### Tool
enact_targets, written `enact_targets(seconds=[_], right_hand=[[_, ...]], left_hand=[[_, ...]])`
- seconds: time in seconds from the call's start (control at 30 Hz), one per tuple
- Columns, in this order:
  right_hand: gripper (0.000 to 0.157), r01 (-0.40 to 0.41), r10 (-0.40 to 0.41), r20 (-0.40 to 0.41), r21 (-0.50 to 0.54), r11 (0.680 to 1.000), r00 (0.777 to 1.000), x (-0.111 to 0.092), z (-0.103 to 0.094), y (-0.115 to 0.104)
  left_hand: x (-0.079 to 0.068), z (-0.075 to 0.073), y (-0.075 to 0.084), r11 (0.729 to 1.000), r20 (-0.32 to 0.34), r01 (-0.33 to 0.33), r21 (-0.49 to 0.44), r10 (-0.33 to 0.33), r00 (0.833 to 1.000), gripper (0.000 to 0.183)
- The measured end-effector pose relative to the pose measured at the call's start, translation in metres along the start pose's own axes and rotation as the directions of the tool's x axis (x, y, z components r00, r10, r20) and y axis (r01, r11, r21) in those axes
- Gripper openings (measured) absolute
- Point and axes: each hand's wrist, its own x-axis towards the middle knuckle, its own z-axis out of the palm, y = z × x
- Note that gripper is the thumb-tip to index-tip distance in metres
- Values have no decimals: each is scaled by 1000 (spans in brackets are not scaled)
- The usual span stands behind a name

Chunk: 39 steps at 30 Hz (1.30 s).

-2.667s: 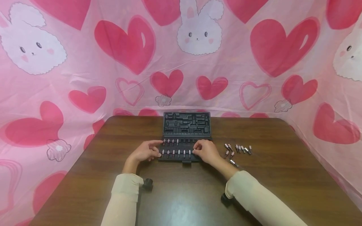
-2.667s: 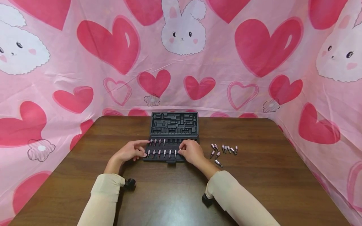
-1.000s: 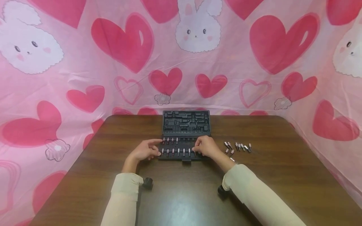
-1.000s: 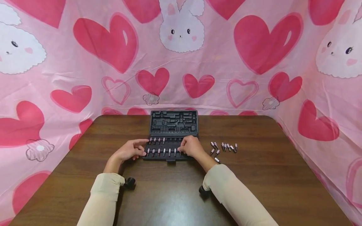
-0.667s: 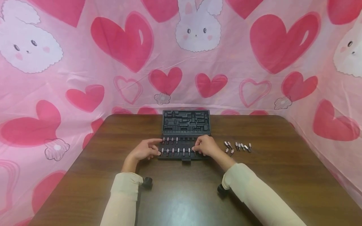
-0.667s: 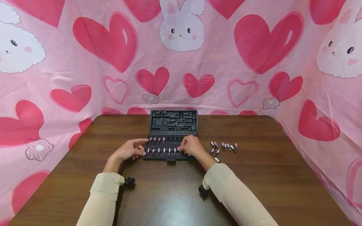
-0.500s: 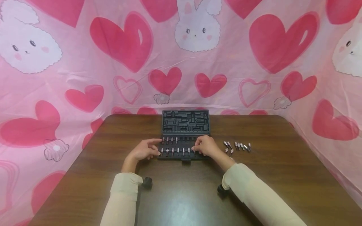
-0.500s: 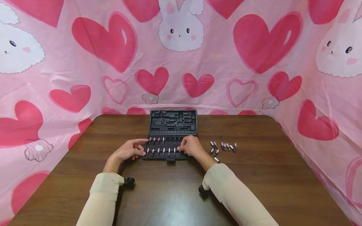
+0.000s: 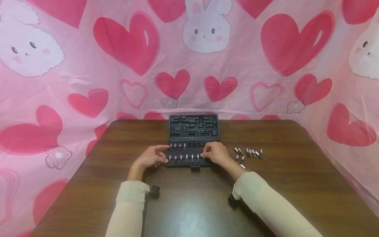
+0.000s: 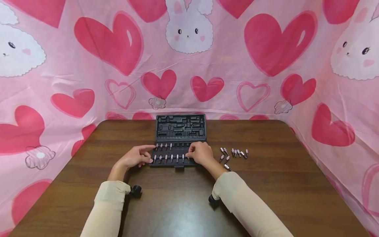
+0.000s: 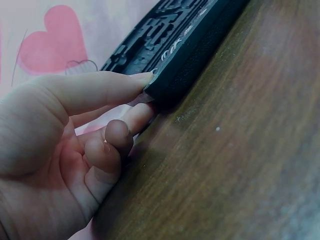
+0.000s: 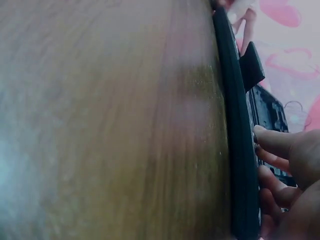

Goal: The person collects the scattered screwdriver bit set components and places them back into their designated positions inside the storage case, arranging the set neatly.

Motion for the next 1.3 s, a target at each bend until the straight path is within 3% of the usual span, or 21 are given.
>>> enact_targets(seconds=[0.1, 0.37, 0.8, 1.3], right_hand=[[24, 12, -11, 28, -8, 1000, 1000, 4, 0, 3], [27, -71, 65, 153, 35, 997, 986, 13, -8, 3], [31, -117, 116, 180, -1, 993, 977, 18, -12, 1], [31, -107, 113, 166, -43, 993, 980, 16, -10, 1]], left_hand=[[0, 1, -1, 1000, -10, 9, 3, -9, 1000, 60], [0, 2, 1, 1000, -18, 6, 9, -6, 1000, 60], [1, 1, 0, 1000, -10, -2, 18, 2, 1000, 60], [1, 1, 1, 1000, 4, -18, 16, 18, 1000, 61]])
